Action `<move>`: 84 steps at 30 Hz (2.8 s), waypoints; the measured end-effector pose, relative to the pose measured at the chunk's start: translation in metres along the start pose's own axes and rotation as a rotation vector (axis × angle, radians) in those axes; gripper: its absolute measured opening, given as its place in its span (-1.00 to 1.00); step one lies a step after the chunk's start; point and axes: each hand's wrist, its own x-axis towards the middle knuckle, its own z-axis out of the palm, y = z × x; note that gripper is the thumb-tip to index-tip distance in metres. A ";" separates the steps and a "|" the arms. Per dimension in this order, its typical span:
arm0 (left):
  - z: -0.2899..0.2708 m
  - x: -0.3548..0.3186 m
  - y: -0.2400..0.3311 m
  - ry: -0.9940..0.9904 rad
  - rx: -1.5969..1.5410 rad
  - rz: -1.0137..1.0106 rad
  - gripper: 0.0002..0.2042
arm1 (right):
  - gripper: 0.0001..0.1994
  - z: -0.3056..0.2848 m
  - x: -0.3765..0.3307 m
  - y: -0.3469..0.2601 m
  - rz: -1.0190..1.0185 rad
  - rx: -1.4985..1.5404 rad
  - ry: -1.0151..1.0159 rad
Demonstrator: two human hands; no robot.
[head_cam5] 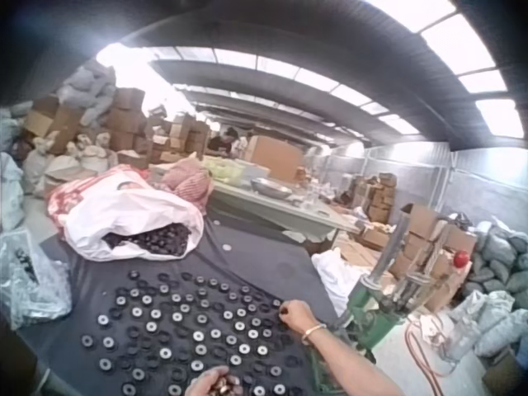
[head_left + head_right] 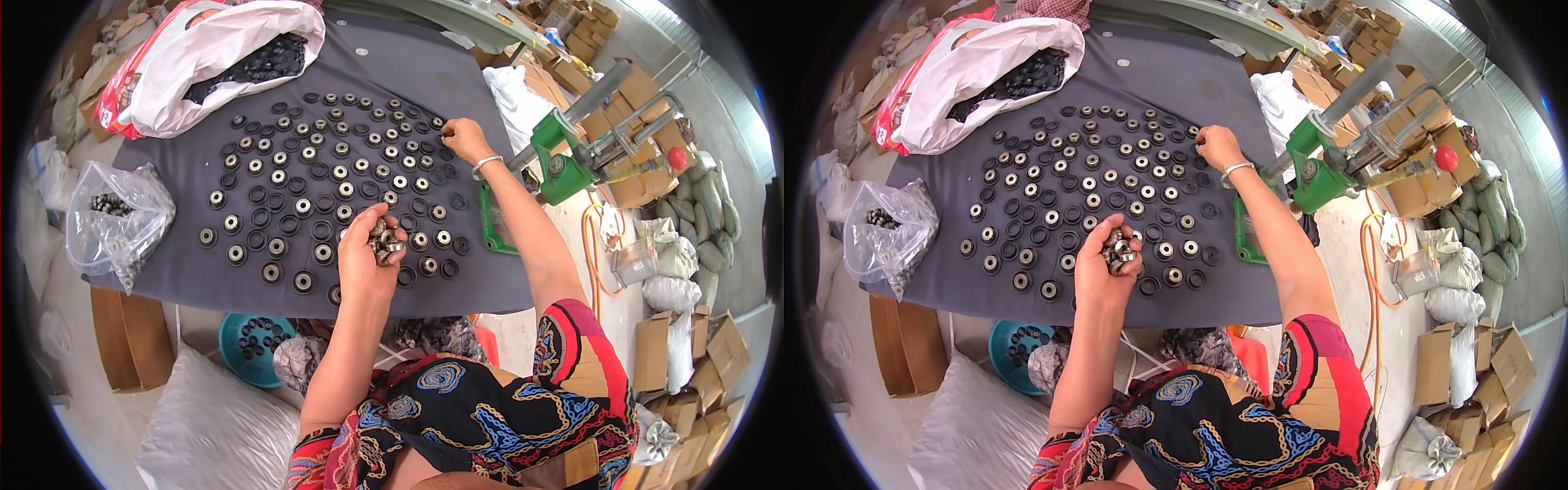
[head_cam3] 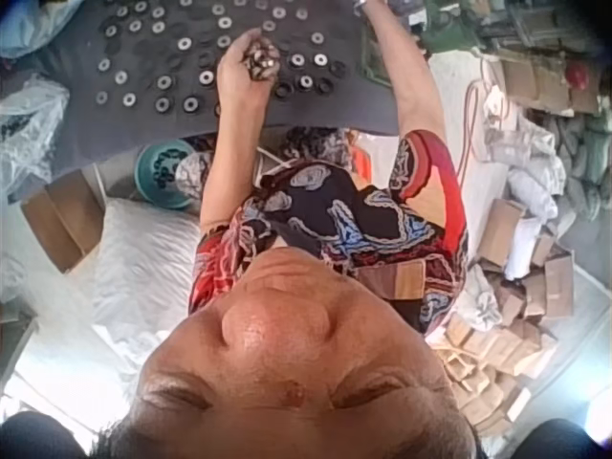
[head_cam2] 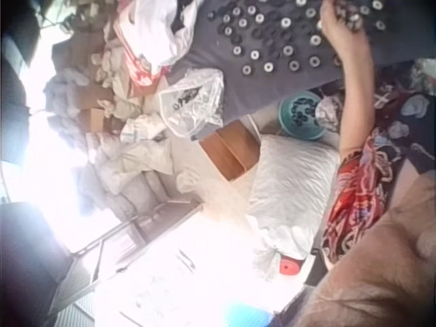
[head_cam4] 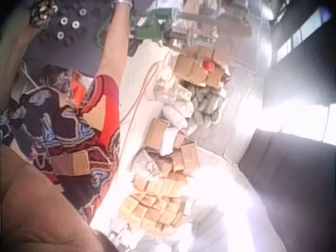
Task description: The person sits at a table in a workshop and assembles snap fasteners by hand. They pick up black rubber washers and metal studs, place them together, and arrange the assembled units on a gray cloth. The person also uses a wooden mallet to tap the fasteners on the table to ensure they are properly set.
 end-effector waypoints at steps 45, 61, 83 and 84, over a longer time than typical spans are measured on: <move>0.009 -0.011 -0.011 -0.061 0.369 0.104 -0.52 | -0.79 -0.067 -0.132 -0.174 -0.384 0.408 -0.405; 0.002 -0.002 0.000 -0.052 0.080 0.043 -0.67 | -0.75 -0.006 -0.038 -0.008 0.059 0.050 0.025; 0.002 -0.002 0.001 -0.062 0.094 0.040 -0.70 | -0.79 -0.007 -0.044 -0.030 0.157 -0.088 0.018; 0.002 -0.002 0.001 -0.065 0.096 0.040 -0.70 | -0.79 -0.006 -0.044 -0.030 0.141 -0.103 0.031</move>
